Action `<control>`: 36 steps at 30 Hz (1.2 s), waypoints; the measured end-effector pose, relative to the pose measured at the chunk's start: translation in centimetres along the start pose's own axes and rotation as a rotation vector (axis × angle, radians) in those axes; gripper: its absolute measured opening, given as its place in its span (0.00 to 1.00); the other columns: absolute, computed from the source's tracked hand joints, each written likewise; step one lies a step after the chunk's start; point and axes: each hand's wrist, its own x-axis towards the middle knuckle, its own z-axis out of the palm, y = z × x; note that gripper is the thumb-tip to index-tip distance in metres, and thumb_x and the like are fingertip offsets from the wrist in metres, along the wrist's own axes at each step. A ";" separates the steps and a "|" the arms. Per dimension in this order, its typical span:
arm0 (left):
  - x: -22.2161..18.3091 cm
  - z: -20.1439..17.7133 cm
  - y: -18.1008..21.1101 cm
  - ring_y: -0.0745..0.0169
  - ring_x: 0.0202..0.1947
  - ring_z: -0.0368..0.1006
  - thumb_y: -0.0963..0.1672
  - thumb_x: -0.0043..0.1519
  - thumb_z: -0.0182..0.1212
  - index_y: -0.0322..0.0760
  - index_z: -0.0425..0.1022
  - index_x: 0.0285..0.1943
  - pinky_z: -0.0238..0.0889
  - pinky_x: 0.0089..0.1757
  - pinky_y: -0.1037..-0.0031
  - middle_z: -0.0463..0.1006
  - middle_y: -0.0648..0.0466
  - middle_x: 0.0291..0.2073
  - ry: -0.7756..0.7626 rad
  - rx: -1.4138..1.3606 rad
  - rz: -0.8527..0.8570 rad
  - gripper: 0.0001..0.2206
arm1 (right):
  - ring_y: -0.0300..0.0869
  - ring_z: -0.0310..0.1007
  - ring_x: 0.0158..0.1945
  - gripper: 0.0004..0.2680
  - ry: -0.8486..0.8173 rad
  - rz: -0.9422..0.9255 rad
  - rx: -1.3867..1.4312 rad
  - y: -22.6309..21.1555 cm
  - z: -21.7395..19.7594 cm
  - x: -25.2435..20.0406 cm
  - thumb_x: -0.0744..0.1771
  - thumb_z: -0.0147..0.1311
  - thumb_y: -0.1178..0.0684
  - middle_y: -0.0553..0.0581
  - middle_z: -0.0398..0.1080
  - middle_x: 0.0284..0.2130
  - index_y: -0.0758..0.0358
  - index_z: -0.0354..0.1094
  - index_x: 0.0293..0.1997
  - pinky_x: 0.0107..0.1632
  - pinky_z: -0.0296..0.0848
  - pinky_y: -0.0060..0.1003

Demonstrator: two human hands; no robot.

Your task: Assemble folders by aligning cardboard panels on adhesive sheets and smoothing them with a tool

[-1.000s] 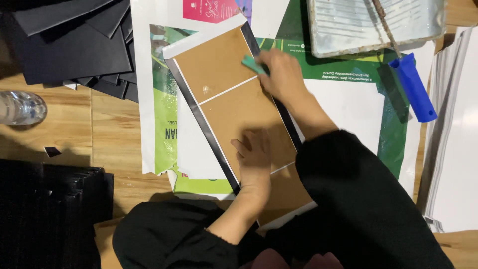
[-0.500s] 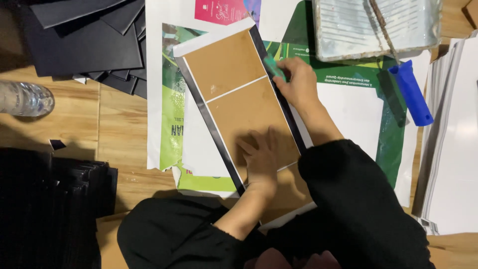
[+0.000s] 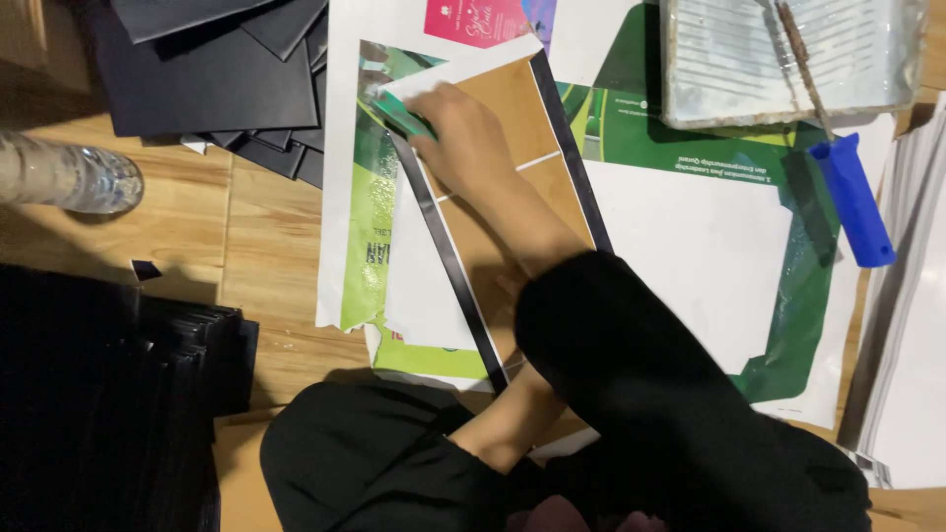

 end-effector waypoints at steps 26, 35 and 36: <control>-4.2 -4.0 -1.6 0.20 0.60 0.39 0.46 0.55 0.57 0.36 0.32 0.68 0.60 0.42 0.43 0.35 0.27 0.63 -0.186 -0.207 0.114 0.38 | 0.53 0.64 0.42 0.07 -0.226 -0.236 -0.054 4.7 -8.4 -13.6 0.59 0.55 0.59 0.57 0.65 0.31 0.57 0.67 0.37 0.46 0.65 0.41; -4.3 1.8 -9.3 0.26 0.57 0.51 0.53 0.45 0.65 0.29 0.56 0.57 0.51 0.51 0.47 0.52 0.29 0.55 0.344 -1.045 -0.030 0.37 | 0.49 0.69 0.40 0.13 0.066 0.524 -0.408 15.9 -17.0 -35.0 0.59 0.57 0.53 0.52 0.69 0.31 0.50 0.60 0.45 0.43 0.67 0.43; -3.5 4.0 -9.6 0.26 0.57 0.51 0.53 0.45 0.65 0.29 0.56 0.57 0.51 0.51 0.47 0.52 0.29 0.55 0.345 -1.043 -0.006 0.37 | 0.49 0.69 0.40 0.13 0.083 0.539 -0.413 16.7 -16.4 -36.6 0.59 0.57 0.53 0.52 0.69 0.31 0.50 0.60 0.45 0.43 0.67 0.43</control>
